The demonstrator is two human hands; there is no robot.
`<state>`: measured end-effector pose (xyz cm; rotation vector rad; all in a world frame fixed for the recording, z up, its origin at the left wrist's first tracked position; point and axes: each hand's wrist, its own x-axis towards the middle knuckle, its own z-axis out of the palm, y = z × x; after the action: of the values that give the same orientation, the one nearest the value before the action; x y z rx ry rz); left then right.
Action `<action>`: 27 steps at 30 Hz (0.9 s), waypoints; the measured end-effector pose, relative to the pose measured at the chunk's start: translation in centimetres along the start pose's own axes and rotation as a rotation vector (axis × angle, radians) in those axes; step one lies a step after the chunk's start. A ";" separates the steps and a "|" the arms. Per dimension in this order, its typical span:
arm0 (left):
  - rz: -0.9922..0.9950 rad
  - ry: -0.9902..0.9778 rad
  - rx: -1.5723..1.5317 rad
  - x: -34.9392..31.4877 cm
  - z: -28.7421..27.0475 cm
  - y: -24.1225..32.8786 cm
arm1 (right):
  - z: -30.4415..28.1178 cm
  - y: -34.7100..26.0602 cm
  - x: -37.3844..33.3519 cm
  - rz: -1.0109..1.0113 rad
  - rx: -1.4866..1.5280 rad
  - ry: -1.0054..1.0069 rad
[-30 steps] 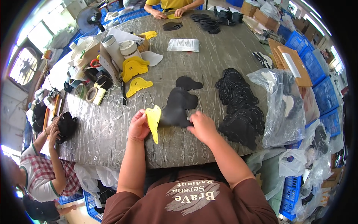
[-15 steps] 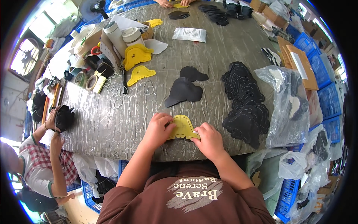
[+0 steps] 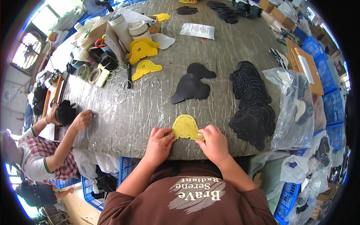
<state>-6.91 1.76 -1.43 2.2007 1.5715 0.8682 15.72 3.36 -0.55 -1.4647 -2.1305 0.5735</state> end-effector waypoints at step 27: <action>0.102 -0.211 0.227 -0.5 1.1 0.7 | 0.7 0.4 -0.3 0.025 0.060 0.071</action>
<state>-5.79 1.19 -2.04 2.4551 1.5319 0.4823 15.72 3.19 -1.37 -1.4591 -2.0261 0.5810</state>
